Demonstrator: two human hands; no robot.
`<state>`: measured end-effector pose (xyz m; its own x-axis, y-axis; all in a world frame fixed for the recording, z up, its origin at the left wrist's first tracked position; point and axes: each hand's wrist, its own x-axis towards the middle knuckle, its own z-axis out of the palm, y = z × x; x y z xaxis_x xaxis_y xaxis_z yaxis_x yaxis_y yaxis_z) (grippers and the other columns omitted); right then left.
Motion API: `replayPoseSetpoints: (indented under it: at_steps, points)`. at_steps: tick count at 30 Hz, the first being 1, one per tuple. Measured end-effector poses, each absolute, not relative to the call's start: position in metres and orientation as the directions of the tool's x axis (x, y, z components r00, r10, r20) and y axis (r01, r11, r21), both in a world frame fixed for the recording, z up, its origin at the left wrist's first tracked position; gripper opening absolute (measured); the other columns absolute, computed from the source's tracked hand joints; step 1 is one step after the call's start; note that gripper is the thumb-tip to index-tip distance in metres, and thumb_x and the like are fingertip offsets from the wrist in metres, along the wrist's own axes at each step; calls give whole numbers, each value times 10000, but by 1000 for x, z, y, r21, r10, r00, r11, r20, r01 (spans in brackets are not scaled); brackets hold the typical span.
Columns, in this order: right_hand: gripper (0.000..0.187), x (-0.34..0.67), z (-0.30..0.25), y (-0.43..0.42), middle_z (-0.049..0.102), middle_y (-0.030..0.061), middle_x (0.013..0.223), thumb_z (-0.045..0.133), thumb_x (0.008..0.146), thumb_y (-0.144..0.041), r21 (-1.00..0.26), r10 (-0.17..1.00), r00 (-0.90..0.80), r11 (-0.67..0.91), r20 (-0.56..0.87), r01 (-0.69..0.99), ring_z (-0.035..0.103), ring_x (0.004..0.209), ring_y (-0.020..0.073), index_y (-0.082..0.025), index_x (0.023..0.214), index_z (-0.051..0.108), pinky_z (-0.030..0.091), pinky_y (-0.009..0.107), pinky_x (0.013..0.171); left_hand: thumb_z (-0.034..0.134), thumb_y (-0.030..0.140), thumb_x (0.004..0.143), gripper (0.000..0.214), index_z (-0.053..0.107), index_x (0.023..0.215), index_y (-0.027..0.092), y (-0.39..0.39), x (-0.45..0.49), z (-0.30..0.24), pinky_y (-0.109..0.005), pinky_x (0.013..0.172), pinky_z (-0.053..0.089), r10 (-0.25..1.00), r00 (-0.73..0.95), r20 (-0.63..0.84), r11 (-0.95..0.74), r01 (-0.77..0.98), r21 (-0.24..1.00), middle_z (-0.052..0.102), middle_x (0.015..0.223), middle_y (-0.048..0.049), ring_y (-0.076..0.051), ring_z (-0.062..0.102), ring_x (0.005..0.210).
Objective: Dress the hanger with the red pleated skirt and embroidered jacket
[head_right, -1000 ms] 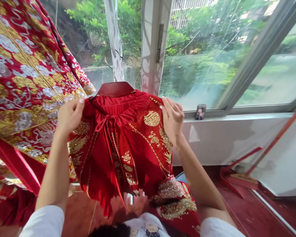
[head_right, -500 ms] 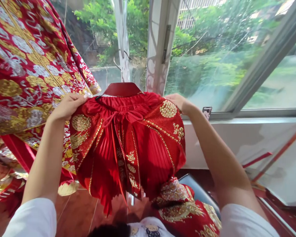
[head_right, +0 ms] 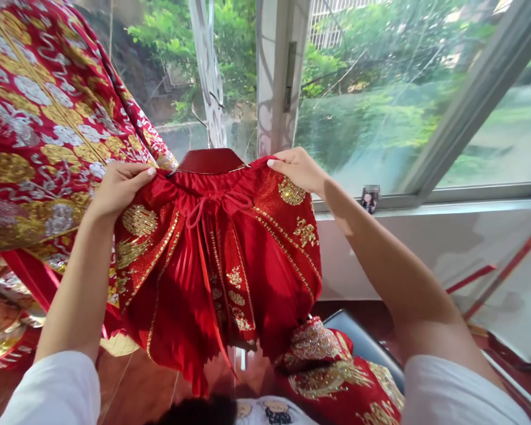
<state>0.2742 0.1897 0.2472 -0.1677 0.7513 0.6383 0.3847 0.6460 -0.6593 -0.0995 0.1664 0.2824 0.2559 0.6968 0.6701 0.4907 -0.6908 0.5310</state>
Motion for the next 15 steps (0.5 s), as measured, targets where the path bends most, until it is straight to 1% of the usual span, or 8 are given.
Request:
replayPoseSetpoints:
  at_steps: [2,4,7,8,9,11,13,15]
  points:
    - [506,276,250,198,595,-11,519,708,699,-668,-730,794,-172,605,583,319,499,463,108,-174,600,659,376,223,432,631,526,803,388,651,649,171,173,-89,284,-239,480,361,662,222,716,-717,468,517,578,572,-4,-113,478,514]
    - [543,276,253,203,568,-7,482,697,701,-690,-791,846,-210,533,490,300,469,425,103,-176,550,613,351,225,402,604,526,821,407,605,618,173,178,-82,286,-239,472,325,667,225,710,-710,481,515,526,537,5,-106,434,495]
    - [515,279,257,204,551,-9,461,692,772,-606,-831,901,-273,421,337,363,427,399,80,-166,525,587,327,218,393,544,548,859,511,463,508,186,179,-81,286,-248,452,269,752,293,590,-633,570,524,408,467,14,-96,346,454]
    - [486,280,258,201,554,-12,465,683,811,-549,-823,909,-268,407,321,397,425,407,73,-158,536,595,328,213,405,518,564,873,541,422,493,192,177,-83,285,-252,449,262,774,330,540,-617,588,524,390,463,13,-95,330,448]
    - [441,281,259,196,569,-14,484,666,850,-482,-801,908,-243,417,342,431,433,426,67,-149,565,619,336,208,424,494,588,884,560,403,494,196,176,-87,284,-255,452,265,781,372,501,-616,590,523,392,472,11,-95,328,449]
    - [298,281,258,182,644,-7,585,640,890,-345,-719,871,-195,484,451,499,489,500,69,-133,690,701,376,206,487,460,652,887,588,393,516,201,173,-97,282,-260,459,274,763,441,472,-645,567,512,404,500,9,-95,325,460]
    - [129,281,251,166,730,13,772,686,842,-235,-584,781,-182,579,597,569,575,629,95,-136,870,762,444,224,599,441,724,867,630,357,520,205,176,-106,279,-256,453,256,753,463,468,-657,574,489,354,492,22,-85,277,463]
    - [244,279,242,154,756,53,977,742,769,-174,-455,683,-169,629,711,630,639,791,152,-137,1008,771,489,266,740,430,782,834,666,341,521,202,184,-115,276,-240,455,277,769,445,458,-636,602,483,313,474,35,-76,257,472]
